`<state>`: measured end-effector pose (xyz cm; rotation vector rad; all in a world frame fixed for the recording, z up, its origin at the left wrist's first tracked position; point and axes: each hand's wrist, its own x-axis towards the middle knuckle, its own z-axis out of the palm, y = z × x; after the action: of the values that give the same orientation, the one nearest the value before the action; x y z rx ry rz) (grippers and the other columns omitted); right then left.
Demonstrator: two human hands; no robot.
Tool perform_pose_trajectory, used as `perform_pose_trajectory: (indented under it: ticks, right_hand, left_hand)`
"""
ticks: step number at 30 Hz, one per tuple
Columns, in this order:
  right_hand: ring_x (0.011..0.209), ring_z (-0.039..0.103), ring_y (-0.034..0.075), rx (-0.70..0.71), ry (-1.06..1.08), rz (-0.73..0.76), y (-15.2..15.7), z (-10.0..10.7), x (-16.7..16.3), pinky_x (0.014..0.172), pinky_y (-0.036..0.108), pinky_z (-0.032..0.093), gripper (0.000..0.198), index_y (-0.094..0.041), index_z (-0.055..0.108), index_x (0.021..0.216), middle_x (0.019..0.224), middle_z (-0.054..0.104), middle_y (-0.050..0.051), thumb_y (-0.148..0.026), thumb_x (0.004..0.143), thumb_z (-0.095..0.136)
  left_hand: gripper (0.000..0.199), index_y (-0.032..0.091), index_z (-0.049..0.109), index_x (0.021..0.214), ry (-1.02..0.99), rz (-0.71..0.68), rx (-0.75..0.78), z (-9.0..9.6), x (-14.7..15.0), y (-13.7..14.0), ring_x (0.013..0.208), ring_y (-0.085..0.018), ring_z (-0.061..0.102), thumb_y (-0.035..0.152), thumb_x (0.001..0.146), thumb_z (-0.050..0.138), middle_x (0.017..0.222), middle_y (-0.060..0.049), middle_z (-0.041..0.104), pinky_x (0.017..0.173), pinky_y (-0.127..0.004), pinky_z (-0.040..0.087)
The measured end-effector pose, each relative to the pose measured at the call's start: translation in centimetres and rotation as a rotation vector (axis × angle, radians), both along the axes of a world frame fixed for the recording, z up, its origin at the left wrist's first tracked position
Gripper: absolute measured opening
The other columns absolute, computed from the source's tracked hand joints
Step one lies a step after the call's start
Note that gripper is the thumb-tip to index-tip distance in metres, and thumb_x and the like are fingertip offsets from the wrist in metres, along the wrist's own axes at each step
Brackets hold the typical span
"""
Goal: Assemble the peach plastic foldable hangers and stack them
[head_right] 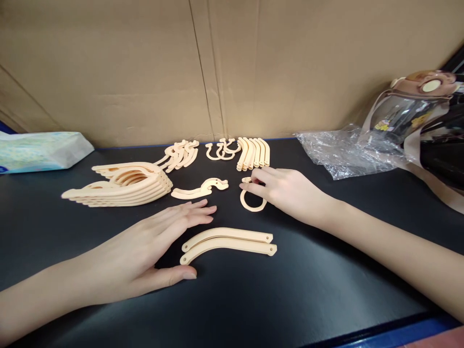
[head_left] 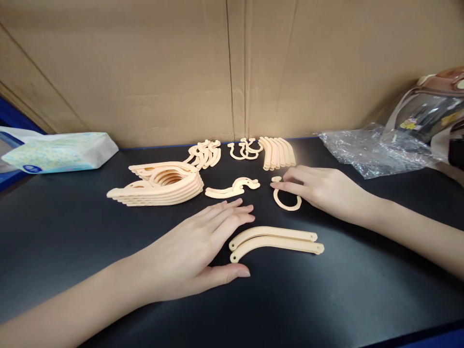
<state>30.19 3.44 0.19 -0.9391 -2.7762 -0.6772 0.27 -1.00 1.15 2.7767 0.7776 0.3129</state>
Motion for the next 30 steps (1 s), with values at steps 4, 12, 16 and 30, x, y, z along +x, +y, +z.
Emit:
perform_pose_trajectory:
  ticks: [4,12,16,30]
  right_hand:
    - [0.076,0.059,0.02,0.109,-0.055,0.023,0.2,0.3,-0.3,0.07,0.033,0.045,0.027,-0.014,0.067,0.102,0.091,0.066,0.007,-0.007,0.095,0.042]
    - [0.078,0.058,0.02,0.012,0.245,0.061,0.1,0.2,-0.7,0.076,0.034,0.042,0.02,-0.014,0.06,0.094,0.088,0.067,0.007,-0.016,0.099,0.041]
    - [0.071,0.056,0.017,-0.423,0.638,-0.039,-1.2,0.3,-1.4,0.07,0.03,0.042,0.015,-0.019,0.055,0.091,0.078,0.063,0.002,-0.027,0.099,0.044]
    - [0.059,0.042,0.009,-1.14,1.087,-0.075,-0.5,0.6,-4.1,0.057,0.025,0.035,0.017,-0.019,0.054,0.073,0.068,0.05,-0.003,-0.029,0.085,0.059]
  left_hand:
    - [0.027,0.019,0.05,0.111,-0.052,-0.054,0.028,0.2,0.2,-0.2,0.135,-0.024,0.047,0.038,0.093,0.059,0.137,-0.014,0.057,0.112,-0.036,0.04]
    - [0.013,0.021,0.052,0.101,-0.025,-0.079,0.04,0.1,0.1,-0.2,0.134,-0.023,0.046,0.033,0.096,0.053,0.138,-0.01,0.056,0.108,-0.035,0.041]
    - [0.012,0.021,0.052,0.099,-0.023,-0.068,0.036,0.1,0.1,-0.2,0.129,-0.021,0.05,0.033,0.096,0.054,0.141,-0.01,0.053,0.103,-0.032,0.043]
    - [0.008,0.02,0.054,0.098,-0.08,-0.064,0.004,0.0,0.1,-0.2,0.128,-0.02,0.048,0.028,0.096,0.054,0.138,-0.009,0.053,0.103,-0.031,0.041]
